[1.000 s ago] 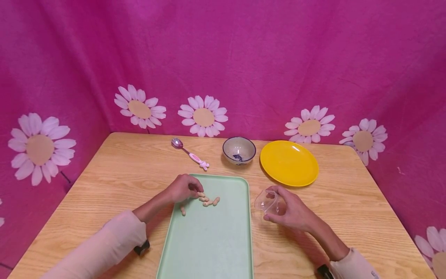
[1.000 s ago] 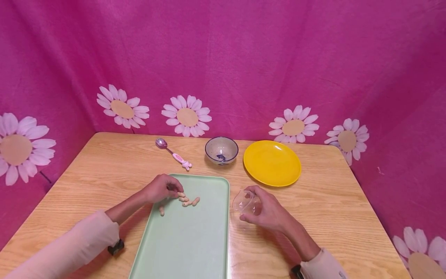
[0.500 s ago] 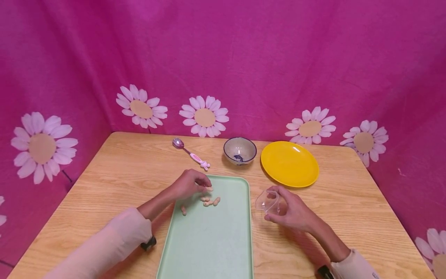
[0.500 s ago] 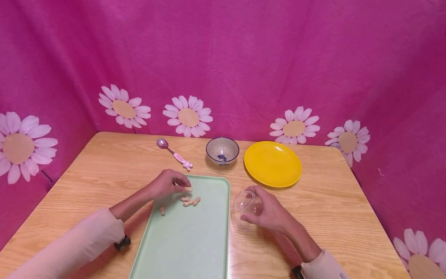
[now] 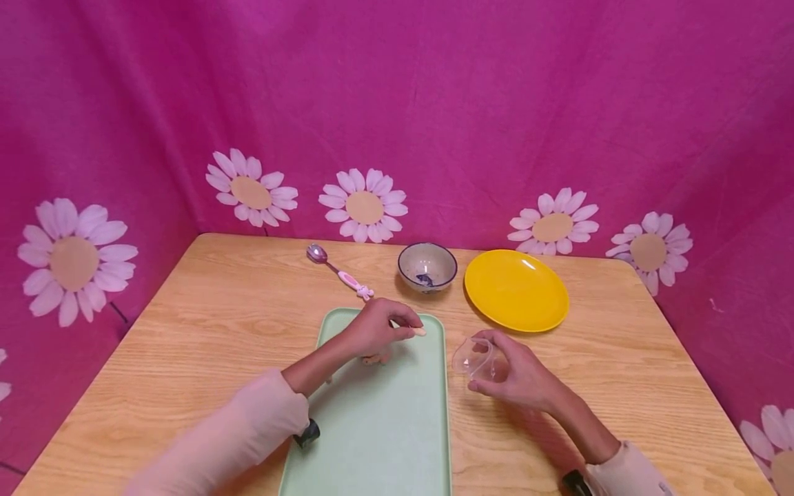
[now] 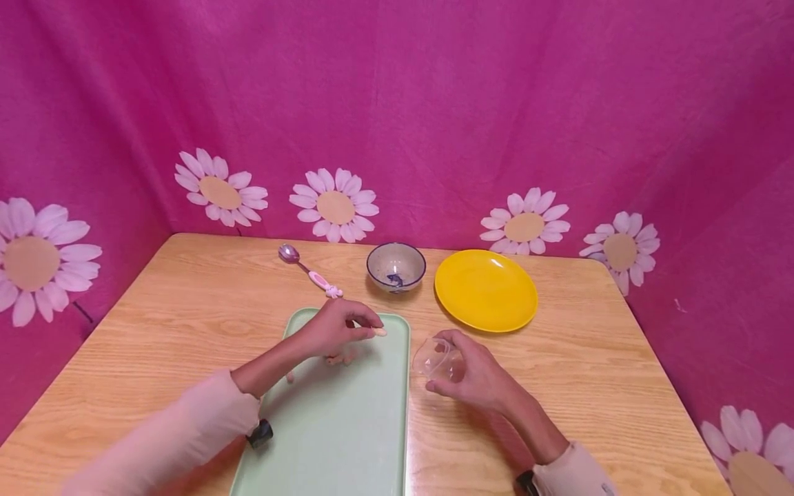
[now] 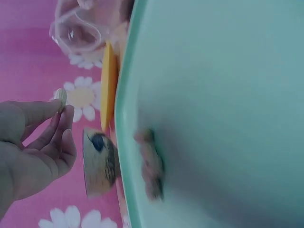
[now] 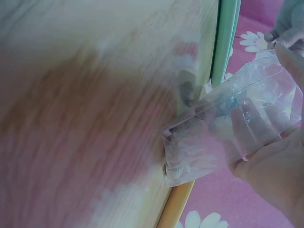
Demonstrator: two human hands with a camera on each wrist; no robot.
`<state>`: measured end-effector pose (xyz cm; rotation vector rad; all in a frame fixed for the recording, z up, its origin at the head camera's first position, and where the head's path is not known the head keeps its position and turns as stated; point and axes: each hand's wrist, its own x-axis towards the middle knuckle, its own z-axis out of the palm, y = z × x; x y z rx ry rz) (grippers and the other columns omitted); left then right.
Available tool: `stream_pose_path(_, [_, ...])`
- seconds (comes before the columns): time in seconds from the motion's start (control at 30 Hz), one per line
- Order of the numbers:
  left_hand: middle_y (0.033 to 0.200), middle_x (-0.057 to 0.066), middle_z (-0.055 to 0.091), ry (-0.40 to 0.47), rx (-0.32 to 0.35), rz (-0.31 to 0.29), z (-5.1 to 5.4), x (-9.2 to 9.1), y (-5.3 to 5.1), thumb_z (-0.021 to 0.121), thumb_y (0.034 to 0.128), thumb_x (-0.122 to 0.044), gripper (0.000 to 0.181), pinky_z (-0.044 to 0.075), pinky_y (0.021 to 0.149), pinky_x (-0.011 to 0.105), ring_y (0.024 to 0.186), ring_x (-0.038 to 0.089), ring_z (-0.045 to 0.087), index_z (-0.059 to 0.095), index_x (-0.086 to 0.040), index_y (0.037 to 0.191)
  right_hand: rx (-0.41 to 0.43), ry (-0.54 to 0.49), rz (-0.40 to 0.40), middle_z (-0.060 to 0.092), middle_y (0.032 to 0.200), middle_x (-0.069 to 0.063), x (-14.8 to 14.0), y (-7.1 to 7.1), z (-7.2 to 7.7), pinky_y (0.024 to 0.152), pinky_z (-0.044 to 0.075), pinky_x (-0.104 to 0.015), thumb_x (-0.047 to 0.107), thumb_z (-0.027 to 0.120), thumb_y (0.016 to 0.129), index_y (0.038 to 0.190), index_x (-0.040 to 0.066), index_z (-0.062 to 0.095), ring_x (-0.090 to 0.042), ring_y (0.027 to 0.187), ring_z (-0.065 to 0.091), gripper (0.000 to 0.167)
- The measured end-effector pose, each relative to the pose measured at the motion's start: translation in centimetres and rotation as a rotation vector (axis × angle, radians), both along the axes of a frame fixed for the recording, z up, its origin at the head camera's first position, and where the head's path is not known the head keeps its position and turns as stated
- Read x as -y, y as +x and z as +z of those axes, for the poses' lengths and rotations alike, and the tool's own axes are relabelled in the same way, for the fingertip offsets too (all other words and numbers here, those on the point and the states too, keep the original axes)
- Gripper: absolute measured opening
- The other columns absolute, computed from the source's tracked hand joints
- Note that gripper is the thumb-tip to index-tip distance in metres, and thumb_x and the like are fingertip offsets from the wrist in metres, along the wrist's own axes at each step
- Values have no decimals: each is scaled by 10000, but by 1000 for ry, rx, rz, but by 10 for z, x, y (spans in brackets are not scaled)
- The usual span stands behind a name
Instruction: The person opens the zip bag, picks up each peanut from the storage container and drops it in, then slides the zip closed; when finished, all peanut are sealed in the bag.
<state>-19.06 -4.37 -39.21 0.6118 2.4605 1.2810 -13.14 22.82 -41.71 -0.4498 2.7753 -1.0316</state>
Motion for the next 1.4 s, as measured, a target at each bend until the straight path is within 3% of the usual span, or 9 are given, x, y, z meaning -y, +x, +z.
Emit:
stream_pose_path(0.17, [934, -55, 717, 9, 43, -28, 2, -22, 7, 704, 847, -126, 187, 514, 722, 235, 861, 118, 593, 744, -158, 1027, -13, -12, 7, 625, 1147, 17, 0, -1, 0, 1008, 403, -539, 346, 825, 706, 1265, 189, 478, -229, 1126, 547, 676])
stream_pose_path(0.3, [916, -42, 721, 15, 10, -65, -1, -38, 15, 702, 850, -128, 173, 498, 691, 193, 824, 105, 580, 744, -135, 1018, -14, -20, 13, 620, 1156, 9, 0, -1, -1, 1010, 394, -547, 343, 827, 705, 1260, 190, 477, -230, 1128, 541, 673])
stream_pose_path(0.5, [845, -43, 709, 46, -12, -55, -5, -54, 23, 706, 848, -135, 131, 478, 700, 162, 783, 77, 563, 743, -131, 974, -8, -19, 12, 603, 1207, -26, 0, -1, -1, 1015, 377, -579, 361, 823, 705, 1265, 188, 471, -254, 1157, 529, 683])
stream_pose_path(0.67, [878, -71, 709, 117, 48, -63, -6, -57, 27, 710, 845, -179, 171, 487, 734, 149, 806, 49, 568, 740, -144, 1010, -16, -22, 11, 601, 1218, -25, -1, -1, -1, 1024, 351, -606, 352, 823, 709, 1263, 186, 476, -267, 1180, 524, 675])
stream_pose_path(0.97, [954, -54, 713, 119, 71, -82, -1, -31, 18, 687, 870, -190, 176, 520, 779, 210, 873, 90, 613, 731, -173, 1039, -13, -10, 7, 617, 1189, -11, -1, -1, 0, 1015, 387, -566, 340, 822, 713, 1267, 192, 468, -254, 1155, 541, 674])
stream_pose_path(1.27, [926, -30, 704, 42, 126, -21, -8, 9, 5, 706, 853, -174, 199, 500, 779, 259, 875, 115, 606, 716, -105, 1039, -29, -20, 12, 621, 1176, 6, -2, 0, -1, 994, 418, -531, 339, 823, 710, 1255, 202, 473, -237, 1132, 550, 662])
stream_pose_path(1.4, [899, -8, 694, 16, 117, 3, -14, 28, 2, 706, 849, -140, 180, 483, 774, 260, 865, 119, 601, 713, -76, 1017, -32, -23, 17, 627, 1164, 4, -1, 0, 0, 986, 426, -524, 310, 824, 714, 1259, 195, 470, -239, 1125, 554, 659])
